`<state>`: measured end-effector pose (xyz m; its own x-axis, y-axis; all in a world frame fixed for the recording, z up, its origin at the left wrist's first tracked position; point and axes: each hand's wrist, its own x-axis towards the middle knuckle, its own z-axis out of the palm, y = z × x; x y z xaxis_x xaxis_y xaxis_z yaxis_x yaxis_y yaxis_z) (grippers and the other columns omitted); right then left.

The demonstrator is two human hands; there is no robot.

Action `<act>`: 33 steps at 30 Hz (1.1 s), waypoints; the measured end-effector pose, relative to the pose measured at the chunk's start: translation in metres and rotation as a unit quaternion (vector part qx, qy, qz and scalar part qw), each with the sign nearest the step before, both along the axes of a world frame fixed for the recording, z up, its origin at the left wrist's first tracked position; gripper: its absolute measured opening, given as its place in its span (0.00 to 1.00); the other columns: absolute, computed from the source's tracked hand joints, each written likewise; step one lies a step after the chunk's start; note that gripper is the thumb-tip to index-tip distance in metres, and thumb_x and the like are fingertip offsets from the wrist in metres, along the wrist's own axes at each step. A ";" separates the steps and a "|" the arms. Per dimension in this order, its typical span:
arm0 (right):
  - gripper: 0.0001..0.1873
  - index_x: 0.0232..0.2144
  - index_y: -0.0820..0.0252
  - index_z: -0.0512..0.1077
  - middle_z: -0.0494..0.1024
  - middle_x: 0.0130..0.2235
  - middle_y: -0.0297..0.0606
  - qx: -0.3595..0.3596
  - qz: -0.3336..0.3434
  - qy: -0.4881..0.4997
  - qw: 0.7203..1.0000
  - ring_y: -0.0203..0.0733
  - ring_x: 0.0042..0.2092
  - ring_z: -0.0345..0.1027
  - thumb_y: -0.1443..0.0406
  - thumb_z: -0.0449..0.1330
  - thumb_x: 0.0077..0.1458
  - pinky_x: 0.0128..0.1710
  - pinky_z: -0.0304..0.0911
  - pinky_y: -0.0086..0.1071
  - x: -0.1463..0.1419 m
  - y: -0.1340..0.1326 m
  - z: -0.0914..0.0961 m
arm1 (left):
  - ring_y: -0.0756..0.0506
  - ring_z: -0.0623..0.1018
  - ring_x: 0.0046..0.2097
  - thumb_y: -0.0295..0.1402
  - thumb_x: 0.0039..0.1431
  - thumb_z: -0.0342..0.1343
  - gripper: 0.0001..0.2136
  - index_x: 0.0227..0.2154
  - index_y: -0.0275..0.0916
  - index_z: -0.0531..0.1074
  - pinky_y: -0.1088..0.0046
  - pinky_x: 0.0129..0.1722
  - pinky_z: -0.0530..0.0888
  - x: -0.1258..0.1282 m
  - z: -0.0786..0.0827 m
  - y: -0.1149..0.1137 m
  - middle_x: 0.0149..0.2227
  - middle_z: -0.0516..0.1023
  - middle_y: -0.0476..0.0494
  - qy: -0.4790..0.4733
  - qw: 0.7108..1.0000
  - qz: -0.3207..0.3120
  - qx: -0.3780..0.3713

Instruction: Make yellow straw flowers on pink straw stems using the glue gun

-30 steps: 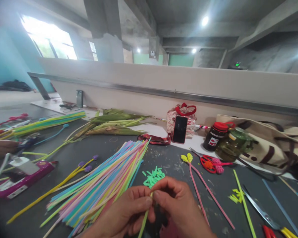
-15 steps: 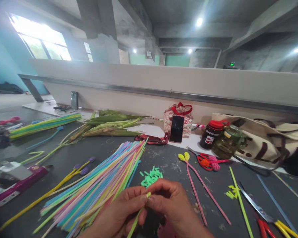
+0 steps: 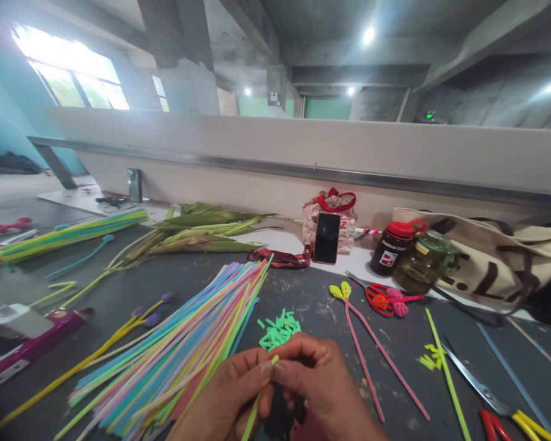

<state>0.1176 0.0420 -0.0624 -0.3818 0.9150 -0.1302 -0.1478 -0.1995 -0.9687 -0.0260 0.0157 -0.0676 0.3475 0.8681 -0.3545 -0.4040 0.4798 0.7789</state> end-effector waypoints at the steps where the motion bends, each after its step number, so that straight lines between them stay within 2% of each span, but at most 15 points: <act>1: 0.12 0.23 0.62 0.77 0.68 0.14 0.27 -0.001 -0.004 0.003 1.000 0.28 0.15 0.57 0.59 0.69 0.38 0.16 0.55 0.22 0.000 0.000 0.000 | 0.59 0.57 0.13 0.48 0.39 0.61 0.20 0.17 0.36 0.64 0.80 0.14 0.48 0.001 -0.002 0.000 0.15 0.67 0.53 0.004 1.000 0.002 0.002; 11: 0.10 0.26 0.63 0.76 0.74 0.16 0.32 0.007 0.002 -0.003 1.000 0.29 0.18 0.59 0.61 0.66 0.44 0.18 0.53 0.22 0.000 -0.001 -0.006 | 0.58 0.57 0.13 0.48 0.41 0.60 0.19 0.18 0.36 0.65 0.79 0.14 0.49 0.003 0.004 -0.002 0.15 0.66 0.54 0.037 0.999 0.026 0.016; 16: 0.09 0.26 0.62 0.77 0.72 0.16 0.30 -0.020 -0.004 0.023 1.000 0.27 0.17 0.58 0.62 0.67 0.42 0.17 0.51 0.21 0.001 -0.001 -0.011 | 0.59 0.57 0.12 0.49 0.40 0.60 0.19 0.19 0.36 0.64 0.80 0.13 0.48 0.003 0.003 0.000 0.15 0.66 0.54 0.047 0.998 0.036 0.022; 21: 0.11 0.32 0.58 0.78 0.74 0.19 0.30 -0.058 0.010 0.053 0.997 0.29 0.19 0.62 0.60 0.66 0.44 0.20 0.54 0.22 0.007 0.003 -0.012 | 0.58 0.56 0.12 0.50 0.41 0.58 0.20 0.22 0.37 0.65 0.80 0.12 0.49 0.002 0.006 0.000 0.14 0.68 0.55 0.084 0.993 0.060 0.065; 26: 0.10 0.23 0.60 0.76 0.71 0.16 0.28 0.015 -0.006 -0.034 0.999 0.30 0.18 0.60 0.59 0.67 0.42 0.18 0.54 0.23 0.008 0.004 -0.005 | 0.58 0.58 0.12 0.48 0.45 0.57 0.17 0.23 0.37 0.65 0.81 0.12 0.52 0.002 0.014 -0.005 0.15 0.70 0.53 0.160 0.981 0.060 0.090; 33: 0.09 0.21 0.59 0.76 0.69 0.16 0.27 0.034 0.003 -0.007 0.999 0.29 0.18 0.59 0.60 0.67 0.41 0.18 0.54 0.22 0.007 0.002 -0.002 | 0.58 0.59 0.12 0.47 0.38 0.62 0.19 0.23 0.36 0.66 0.81 0.13 0.53 -0.002 0.021 -0.006 0.14 0.70 0.52 0.128 0.990 0.027 0.054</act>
<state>0.1243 0.0440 -0.0644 -0.3859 0.9196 -0.0742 -0.1324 -0.1348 -0.9820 -0.0275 0.0095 -0.0462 0.2104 0.9204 -0.3295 -0.2096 0.3717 0.9044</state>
